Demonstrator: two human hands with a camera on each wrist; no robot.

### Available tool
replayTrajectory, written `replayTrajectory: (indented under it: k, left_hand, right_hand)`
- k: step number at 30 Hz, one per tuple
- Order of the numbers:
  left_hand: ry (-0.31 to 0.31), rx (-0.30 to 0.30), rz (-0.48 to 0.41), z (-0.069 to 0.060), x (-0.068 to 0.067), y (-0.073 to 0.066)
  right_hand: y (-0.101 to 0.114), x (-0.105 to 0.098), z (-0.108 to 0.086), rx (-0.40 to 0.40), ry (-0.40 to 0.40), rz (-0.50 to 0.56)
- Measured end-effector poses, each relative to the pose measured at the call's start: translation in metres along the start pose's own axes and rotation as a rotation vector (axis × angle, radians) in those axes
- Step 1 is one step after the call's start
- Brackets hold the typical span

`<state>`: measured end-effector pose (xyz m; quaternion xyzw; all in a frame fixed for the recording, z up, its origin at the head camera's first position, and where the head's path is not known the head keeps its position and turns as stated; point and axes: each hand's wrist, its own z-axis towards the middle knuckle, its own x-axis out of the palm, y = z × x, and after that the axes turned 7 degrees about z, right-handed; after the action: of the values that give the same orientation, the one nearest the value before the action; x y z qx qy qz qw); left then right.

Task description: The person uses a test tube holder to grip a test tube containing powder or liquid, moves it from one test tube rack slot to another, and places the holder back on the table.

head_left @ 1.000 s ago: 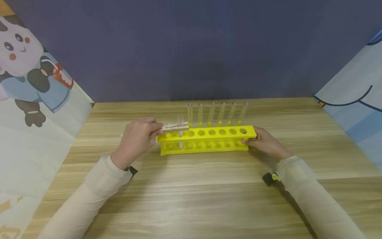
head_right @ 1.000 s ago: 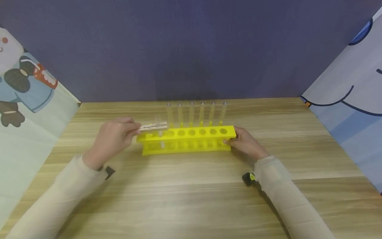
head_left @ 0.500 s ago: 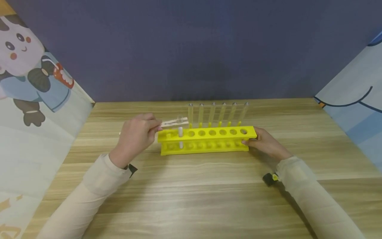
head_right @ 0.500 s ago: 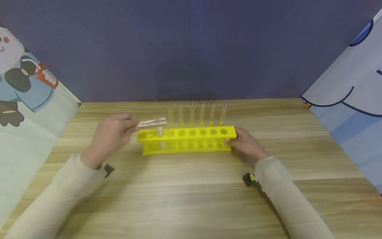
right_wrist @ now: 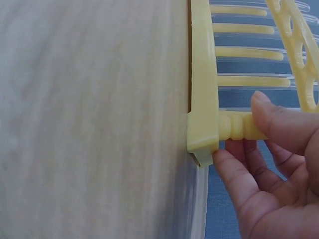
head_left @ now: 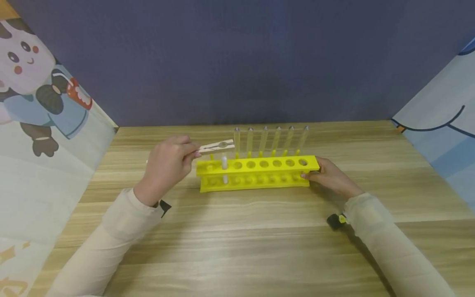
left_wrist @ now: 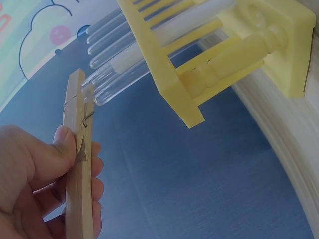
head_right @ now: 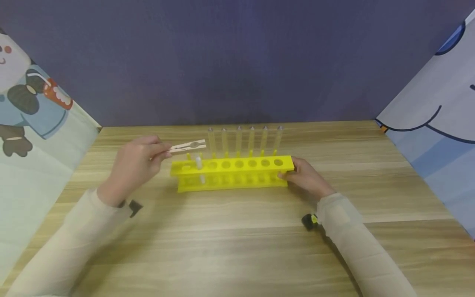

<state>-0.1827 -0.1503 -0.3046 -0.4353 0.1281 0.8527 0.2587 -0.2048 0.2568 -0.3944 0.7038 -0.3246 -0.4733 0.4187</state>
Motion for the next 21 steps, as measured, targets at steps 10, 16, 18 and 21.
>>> replayTrajectory:
  k: [10, 16, 18, 21]
  left_hand:
    - [-0.015, 0.001, -0.013, 0.0030, -0.0018, -0.0004]
    - [-0.024, 0.004, -0.014, 0.0046, -0.0049, -0.0014]
    - [-0.027, 0.004, -0.012, 0.0044, -0.0056, -0.0013]
    - [-0.032, 0.000, -0.010, 0.0034, -0.0066, -0.0006]
  right_hand:
    - [0.0004, -0.0002, 0.0008, 0.010, 0.000, 0.003]
    - [0.0007, -0.0001, 0.0006, 0.008, -0.001, -0.004]
    - [0.0010, 0.0001, 0.0003, 0.008, 0.001, -0.002]
    - [0.0010, 0.0002, 0.0001, 0.003, 0.003, -0.001]
